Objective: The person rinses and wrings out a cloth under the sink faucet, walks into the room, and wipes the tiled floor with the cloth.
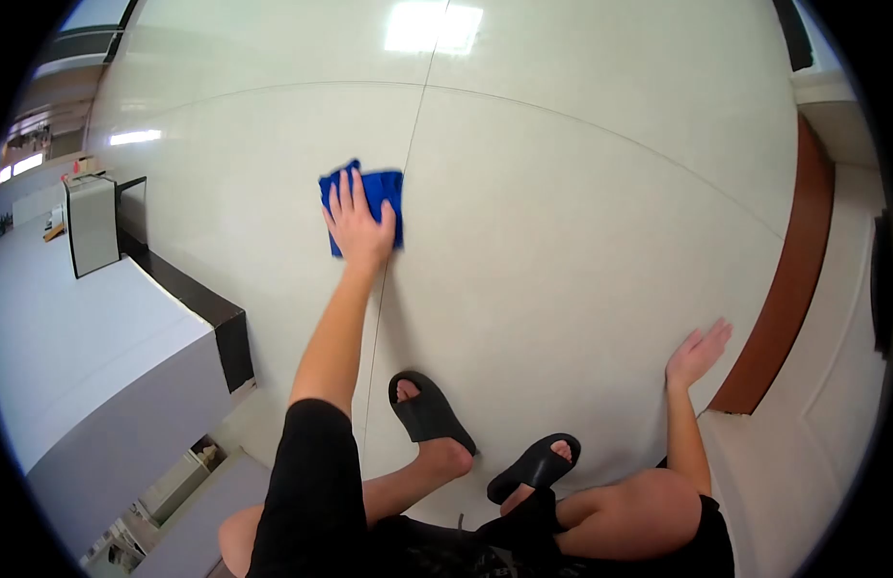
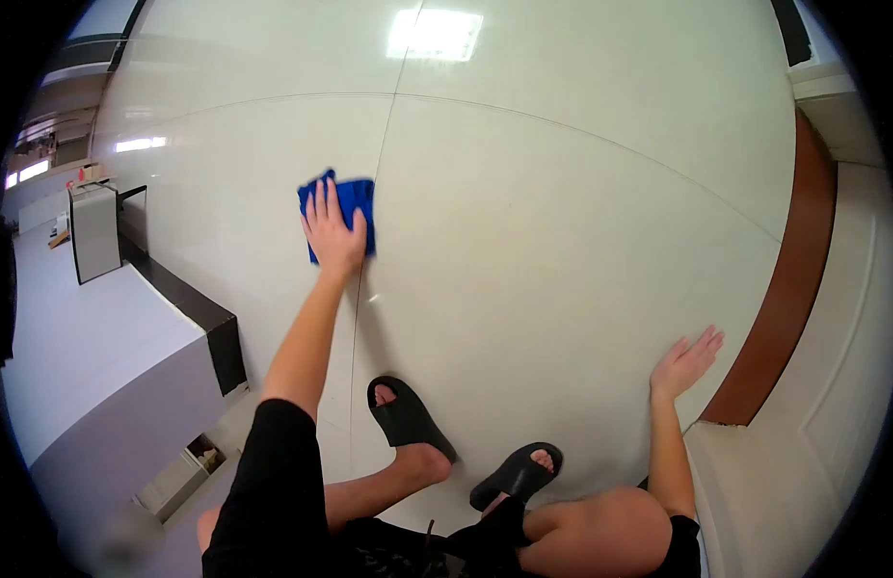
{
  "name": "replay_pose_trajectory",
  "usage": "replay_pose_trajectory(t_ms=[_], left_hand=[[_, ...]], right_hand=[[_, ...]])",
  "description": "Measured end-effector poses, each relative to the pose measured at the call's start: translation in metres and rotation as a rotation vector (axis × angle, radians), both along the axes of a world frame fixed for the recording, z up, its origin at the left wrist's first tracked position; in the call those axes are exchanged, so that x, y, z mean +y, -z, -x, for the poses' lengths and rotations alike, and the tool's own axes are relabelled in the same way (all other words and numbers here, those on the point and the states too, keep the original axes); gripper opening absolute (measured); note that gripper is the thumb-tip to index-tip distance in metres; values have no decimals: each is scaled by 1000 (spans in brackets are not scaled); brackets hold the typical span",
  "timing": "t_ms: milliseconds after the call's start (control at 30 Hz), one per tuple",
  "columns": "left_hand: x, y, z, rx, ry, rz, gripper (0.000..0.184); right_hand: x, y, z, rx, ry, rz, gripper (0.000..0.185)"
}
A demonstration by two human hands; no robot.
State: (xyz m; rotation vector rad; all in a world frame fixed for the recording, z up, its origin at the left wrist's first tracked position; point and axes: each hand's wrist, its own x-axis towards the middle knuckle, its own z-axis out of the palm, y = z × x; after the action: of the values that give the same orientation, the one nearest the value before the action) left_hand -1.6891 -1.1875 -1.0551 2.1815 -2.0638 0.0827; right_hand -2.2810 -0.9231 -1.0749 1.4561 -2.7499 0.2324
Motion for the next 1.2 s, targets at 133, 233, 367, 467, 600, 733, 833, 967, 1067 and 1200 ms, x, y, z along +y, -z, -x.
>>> replay_pose_trajectory(t_ms=[133,233,367,467,600,733,833,967,1067,1200], left_hand=[[-29,6,1,49,-56,34,74],[13,2,7,81,20,20,78],[32,-2,12,77,38,-31,81],[2,0,3,52,19,-35,81],[-43,13,-6,21,-101,-8,79],[-36,19,23,-14,-206,-41,79],[-24,14,78,-20,-161,-76,79],[17,-3,222,178,190,-102,75],[85,-17,335,432,467,-224,67],[184,-17,401,587,747,-388,61]], right_hand=[[3,1,5,17,-13,-16,60],[-1,-1,3,13,0,-1,61],[0,0,4,25,-2,2,61],[4,-1,4,-3,-24,4,62],[3,3,6,3,-15,-10,62],[3,0,3,2,29,-23,63],[-3,0,1,-18,33,-5,63],[0,1,2,-32,26,4,63],[0,-2,2,-30,30,-8,64],[1,0,5,-21,10,1,66]])
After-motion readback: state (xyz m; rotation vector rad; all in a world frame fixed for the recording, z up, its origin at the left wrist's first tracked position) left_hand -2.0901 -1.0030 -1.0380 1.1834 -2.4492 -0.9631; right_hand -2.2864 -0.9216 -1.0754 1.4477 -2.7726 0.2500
